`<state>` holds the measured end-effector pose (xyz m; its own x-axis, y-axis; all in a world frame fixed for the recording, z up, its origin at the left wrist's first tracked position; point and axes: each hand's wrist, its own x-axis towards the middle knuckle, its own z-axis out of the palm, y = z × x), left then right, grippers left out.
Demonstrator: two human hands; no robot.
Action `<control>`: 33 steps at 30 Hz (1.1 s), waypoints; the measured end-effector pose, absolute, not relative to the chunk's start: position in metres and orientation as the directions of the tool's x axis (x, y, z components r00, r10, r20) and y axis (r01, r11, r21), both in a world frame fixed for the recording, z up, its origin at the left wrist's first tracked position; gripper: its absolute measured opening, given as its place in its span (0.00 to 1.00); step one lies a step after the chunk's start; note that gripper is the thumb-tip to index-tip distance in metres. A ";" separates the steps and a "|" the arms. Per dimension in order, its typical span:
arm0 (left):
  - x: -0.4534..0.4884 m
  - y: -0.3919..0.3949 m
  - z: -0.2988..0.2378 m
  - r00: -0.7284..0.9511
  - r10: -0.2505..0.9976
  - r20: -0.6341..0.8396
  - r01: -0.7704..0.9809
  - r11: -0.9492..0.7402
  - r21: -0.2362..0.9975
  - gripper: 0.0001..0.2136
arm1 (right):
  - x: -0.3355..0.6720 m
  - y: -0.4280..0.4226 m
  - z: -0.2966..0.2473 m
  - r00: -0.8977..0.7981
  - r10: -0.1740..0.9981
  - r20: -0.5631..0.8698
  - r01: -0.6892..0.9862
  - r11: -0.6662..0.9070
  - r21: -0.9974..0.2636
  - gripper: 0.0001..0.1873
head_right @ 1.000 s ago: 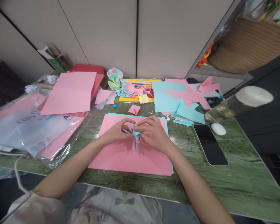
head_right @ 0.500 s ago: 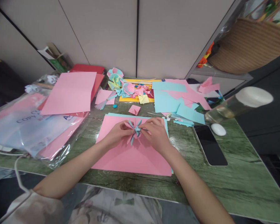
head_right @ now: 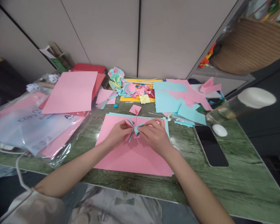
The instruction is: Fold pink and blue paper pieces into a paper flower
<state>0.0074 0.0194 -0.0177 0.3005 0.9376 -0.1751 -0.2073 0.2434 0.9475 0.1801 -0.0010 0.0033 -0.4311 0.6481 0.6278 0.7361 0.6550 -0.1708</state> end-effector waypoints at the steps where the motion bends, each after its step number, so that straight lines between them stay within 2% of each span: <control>1: 0.007 0.019 -0.016 0.302 0.940 -0.159 -0.214 0.229 0.950 0.08 | 0.180 -0.001 0.004 -0.429 0.650 0.627 0.734 0.655 -0.177 0.05; 6: 0.004 0.021 -0.010 0.352 0.932 -0.091 -0.213 0.174 0.961 0.08 | 0.184 -0.002 0.009 -0.354 0.733 0.581 0.727 0.606 -0.321 0.09; 12: 0.000 0.022 -0.008 0.479 0.864 -0.154 -0.218 0.287 0.933 0.07 | 0.185 0.001 0.013 -0.227 0.862 0.453 0.682 0.473 -0.557 0.16; 15: -0.001 0.024 -0.010 0.523 0.837 -0.164 -0.206 0.310 0.928 0.06 | 0.185 0.003 0.012 -0.241 0.868 0.433 0.610 0.483 -0.628 0.11; 19: -0.001 0.025 -0.012 0.470 0.867 -0.163 -0.214 0.291 0.932 0.05 | 0.185 0.003 0.008 -0.235 0.835 0.497 0.614 0.524 -0.590 0.02; 28: 0.007 0.017 -0.004 0.305 0.932 -0.195 -0.314 0.291 0.904 0.04 | 0.178 -0.004 0.007 -0.312 0.670 0.673 0.650 0.668 -0.363 0.04; 33: 0.006 0.017 -0.002 0.367 0.912 -0.184 -0.355 0.320 0.879 0.08 | 0.179 -0.004 0.006 -0.322 0.695 0.643 0.641 0.660 -0.392 0.05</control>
<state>0.0058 0.0172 -0.0021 0.3670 0.9119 -0.1836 -0.3548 0.3197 0.8786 0.1787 -0.0037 0.0059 -0.3216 0.6951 0.6429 0.6411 0.6595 -0.3924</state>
